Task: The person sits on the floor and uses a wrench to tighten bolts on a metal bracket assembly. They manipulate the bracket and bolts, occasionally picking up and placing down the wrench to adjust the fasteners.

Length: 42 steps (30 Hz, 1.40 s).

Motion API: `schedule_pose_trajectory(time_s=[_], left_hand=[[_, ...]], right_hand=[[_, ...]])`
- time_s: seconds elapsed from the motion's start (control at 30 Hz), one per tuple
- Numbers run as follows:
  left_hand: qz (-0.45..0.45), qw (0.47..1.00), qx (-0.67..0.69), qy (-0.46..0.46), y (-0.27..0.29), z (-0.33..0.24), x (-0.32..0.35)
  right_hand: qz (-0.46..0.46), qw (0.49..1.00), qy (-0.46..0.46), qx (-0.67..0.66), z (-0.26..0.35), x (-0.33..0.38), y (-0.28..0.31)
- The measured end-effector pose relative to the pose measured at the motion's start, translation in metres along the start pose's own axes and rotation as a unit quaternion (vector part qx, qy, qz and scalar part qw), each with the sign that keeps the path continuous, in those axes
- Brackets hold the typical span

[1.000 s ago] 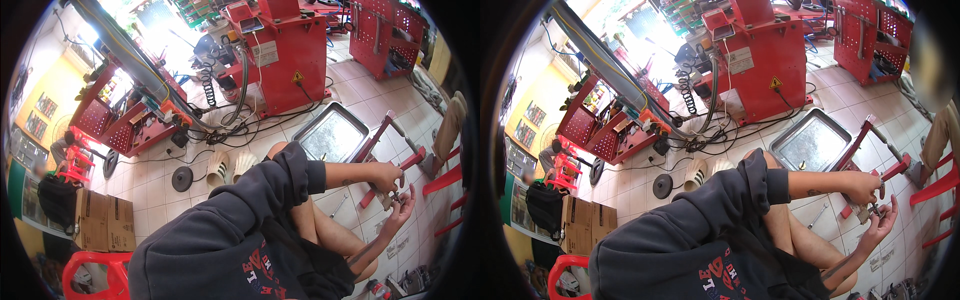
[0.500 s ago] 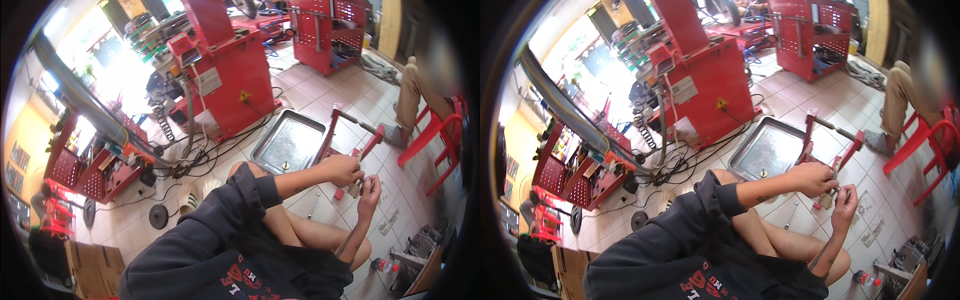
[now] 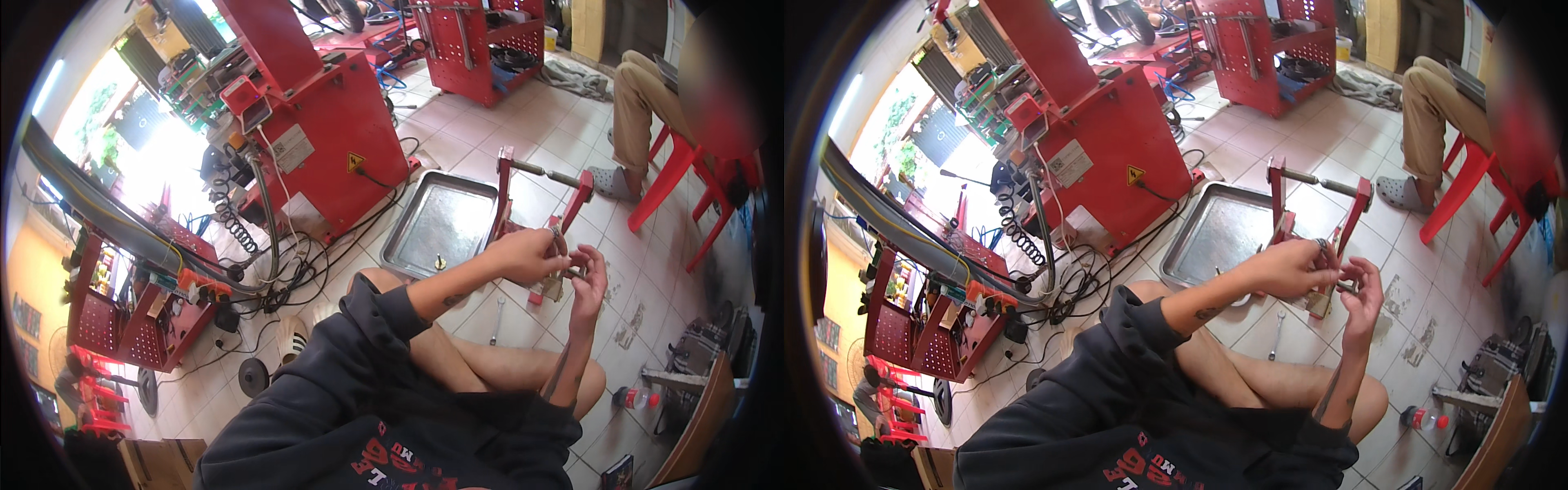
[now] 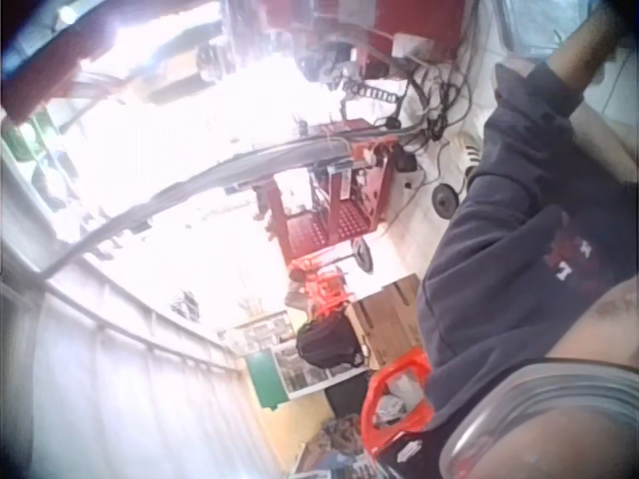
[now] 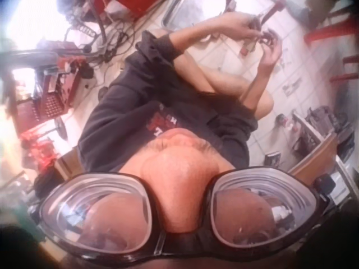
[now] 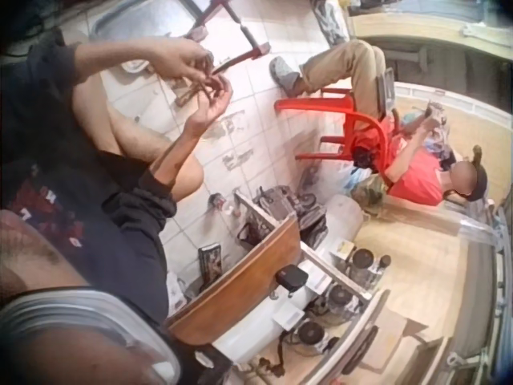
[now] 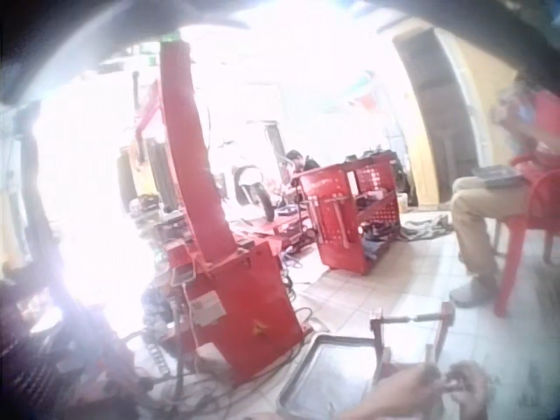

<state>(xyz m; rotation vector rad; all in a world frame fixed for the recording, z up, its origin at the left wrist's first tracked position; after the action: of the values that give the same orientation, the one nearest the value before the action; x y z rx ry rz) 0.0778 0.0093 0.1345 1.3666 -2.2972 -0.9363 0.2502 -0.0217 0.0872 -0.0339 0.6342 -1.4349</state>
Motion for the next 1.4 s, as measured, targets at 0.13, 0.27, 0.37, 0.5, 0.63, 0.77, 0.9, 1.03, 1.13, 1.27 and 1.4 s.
schedule_pose_trajectory(time_s=[0.13,0.27,0.37,0.5,0.63,0.77,0.9,1.03,1.13,1.27,1.4], left_hand=[[0.02,0.976,-0.191,0.104,-0.001,-0.006,-0.011],[0.049,0.991,-0.11,0.057,-0.006,0.008,-0.013],[0.016,1.0,-0.006,0.007,0.004,-0.003,-0.006],[0.045,0.996,0.057,0.043,0.001,-0.003,-0.009],[0.045,0.982,-0.122,0.138,0.003,-0.01,-0.012],[0.042,0.973,-0.172,0.147,0.003,-0.011,-0.011],[0.022,0.971,-0.187,0.145,0.002,-0.011,-0.011],[-0.001,0.977,-0.175,0.124,-0.002,-0.005,-0.008],[0.014,0.981,-0.161,0.107,0.0,-0.007,-0.009],[0.037,0.987,-0.13,0.086,0.002,-0.004,-0.01],[0.021,0.997,-0.071,-0.008,0.0,0.007,-0.011]], right_hand=[[-0.024,0.99,-0.099,0.098,-0.011,-0.002,0.022],[-0.011,0.989,0.007,0.144,-0.009,-0.003,0.01],[-0.012,0.999,0.031,0.011,0.001,-0.005,0.006],[-0.038,0.989,-0.056,0.128,0.01,-0.005,0.017],[-0.026,0.97,-0.102,0.221,-0.003,-0.004,0.022],[-0.023,0.995,-0.033,0.094,0.002,-0.005,0.01],[0.008,0.991,-0.022,0.131,0.006,-0.008,0.011],[0.013,0.923,-0.069,0.379,0.015,-0.007,0.008],[0.07,0.941,0.02,0.332,0.01,-0.012,0.02],[0.052,0.953,0.083,0.288,0.02,-0.006,0.01],[0.004,0.942,0.012,0.336,0.02,-0.003,0.006]])
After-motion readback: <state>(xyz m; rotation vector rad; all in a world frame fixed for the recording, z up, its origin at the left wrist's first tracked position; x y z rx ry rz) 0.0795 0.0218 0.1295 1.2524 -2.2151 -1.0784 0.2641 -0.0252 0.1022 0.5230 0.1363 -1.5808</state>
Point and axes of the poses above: each hand's wrist, its own x-axis away from the middle knuckle, its own y-axis out of the back of the hand, z = x × y, the point moved 1 cm from there along -x, towards the middle knuckle, and after that the axes turned 10 degrees about -x, right-handed, at the moved point
